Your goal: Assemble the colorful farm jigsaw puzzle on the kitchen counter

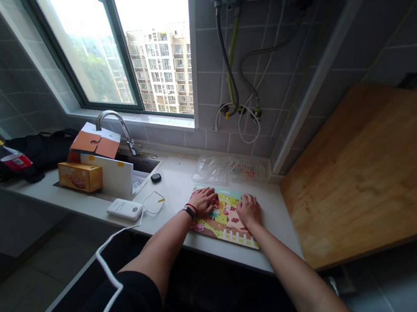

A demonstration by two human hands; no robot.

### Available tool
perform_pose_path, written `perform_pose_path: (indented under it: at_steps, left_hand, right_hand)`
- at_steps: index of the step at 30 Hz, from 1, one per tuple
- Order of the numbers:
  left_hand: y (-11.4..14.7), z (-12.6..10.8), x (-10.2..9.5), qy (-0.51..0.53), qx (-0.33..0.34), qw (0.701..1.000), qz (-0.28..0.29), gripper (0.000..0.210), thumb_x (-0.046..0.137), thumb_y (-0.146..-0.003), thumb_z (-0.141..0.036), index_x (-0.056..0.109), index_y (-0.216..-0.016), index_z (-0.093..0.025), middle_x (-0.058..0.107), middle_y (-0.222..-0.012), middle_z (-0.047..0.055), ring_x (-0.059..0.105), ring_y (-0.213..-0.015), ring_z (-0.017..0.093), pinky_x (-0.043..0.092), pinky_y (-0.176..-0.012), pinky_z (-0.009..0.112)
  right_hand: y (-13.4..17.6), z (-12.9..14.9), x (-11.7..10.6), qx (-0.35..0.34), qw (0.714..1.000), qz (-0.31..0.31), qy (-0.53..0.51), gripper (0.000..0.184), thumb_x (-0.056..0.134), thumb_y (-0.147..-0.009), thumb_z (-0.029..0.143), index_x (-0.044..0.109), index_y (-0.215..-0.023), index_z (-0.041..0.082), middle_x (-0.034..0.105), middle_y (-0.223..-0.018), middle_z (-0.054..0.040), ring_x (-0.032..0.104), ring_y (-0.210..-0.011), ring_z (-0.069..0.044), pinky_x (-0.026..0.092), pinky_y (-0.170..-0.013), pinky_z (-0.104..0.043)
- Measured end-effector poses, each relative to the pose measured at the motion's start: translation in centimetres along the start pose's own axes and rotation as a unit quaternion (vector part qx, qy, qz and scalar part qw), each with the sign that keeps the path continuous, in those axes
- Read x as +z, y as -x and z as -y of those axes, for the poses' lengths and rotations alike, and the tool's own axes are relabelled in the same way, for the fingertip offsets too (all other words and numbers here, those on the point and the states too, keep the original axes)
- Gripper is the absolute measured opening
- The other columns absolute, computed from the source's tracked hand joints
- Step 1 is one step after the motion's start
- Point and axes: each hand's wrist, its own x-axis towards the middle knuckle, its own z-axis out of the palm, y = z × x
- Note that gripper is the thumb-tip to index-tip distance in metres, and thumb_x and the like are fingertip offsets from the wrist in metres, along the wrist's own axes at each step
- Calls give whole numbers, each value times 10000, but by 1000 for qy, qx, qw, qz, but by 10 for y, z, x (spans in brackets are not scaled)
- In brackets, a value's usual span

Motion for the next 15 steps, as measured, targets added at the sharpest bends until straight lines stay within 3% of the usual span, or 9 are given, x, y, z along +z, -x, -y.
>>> perform_pose_path:
  at_steps: [8,15]
  left_hand:
    - [0,5,9,23,-6,1000,5,501,508,-946,-329,600,-1420,-197,556,-1519,135,509,-1403,322,375,-1188,502]
    - [2,3,9,46,-58,997,4,542,515,-943,-353,583,-1458,-199,513,-1570,149,463,-1460,340,342,-1217,519]
  right_hand:
    - [1,3,-5,-1,1000,13,14,253,546,-947,176,724,-1126,172,695,-1256,-137,575,-1122,-272,412,-929,-348]
    - [1,5,-6,5,1000,22,12,273,529,-952,185,725,-1140,179,677,-1255,-142,561,-1149,-275,416,-925,-346]
